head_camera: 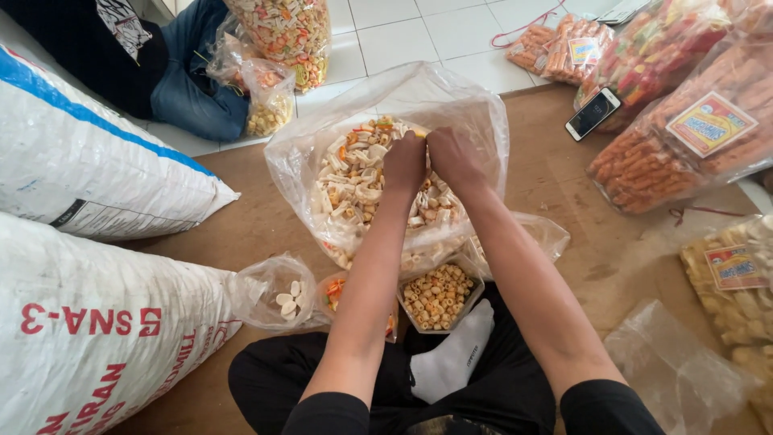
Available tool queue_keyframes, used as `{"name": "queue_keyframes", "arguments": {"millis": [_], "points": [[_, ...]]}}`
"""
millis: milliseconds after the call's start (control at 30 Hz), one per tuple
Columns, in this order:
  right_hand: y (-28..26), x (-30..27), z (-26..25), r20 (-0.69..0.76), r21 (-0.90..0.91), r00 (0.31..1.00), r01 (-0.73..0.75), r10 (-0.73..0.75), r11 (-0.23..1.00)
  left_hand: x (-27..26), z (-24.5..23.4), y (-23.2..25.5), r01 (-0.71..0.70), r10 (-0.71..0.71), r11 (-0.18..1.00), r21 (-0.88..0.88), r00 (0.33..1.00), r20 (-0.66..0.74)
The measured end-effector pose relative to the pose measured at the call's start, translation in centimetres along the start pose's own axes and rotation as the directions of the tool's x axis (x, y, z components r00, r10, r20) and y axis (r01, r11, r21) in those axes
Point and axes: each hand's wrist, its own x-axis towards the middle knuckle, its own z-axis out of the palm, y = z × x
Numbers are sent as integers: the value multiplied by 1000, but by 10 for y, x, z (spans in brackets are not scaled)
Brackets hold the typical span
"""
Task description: The person sits on the floor and sorts mixed snack pieces from a large plastic bag into smaller bags by type. They pick individual pieces, separate them, and place them into designated bags.
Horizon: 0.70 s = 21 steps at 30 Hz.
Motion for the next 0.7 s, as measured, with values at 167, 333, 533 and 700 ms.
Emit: {"name": "queue_keyframes", "arguments": {"millis": [167, 333, 533, 700], "points": [[14, 16, 28, -16, -55, 1000, 15, -16, 998, 4, 14, -2, 19, -19, 998, -52, 1000, 1], [0, -3, 3, -6, 6, 1000, 16, -16, 1000, -16, -29, 9, 61, -58, 987, -147, 998, 24], [2, -2, 16, -71, 117, 997, 6, 2, 993, -18, -31, -1, 111, -105, 969, -220, 994, 36], [-1, -11, 3, -95, 206, 993, -43, 64, 978, -37, -59, 0, 128, -149, 915, -383, 989, -25]]}}
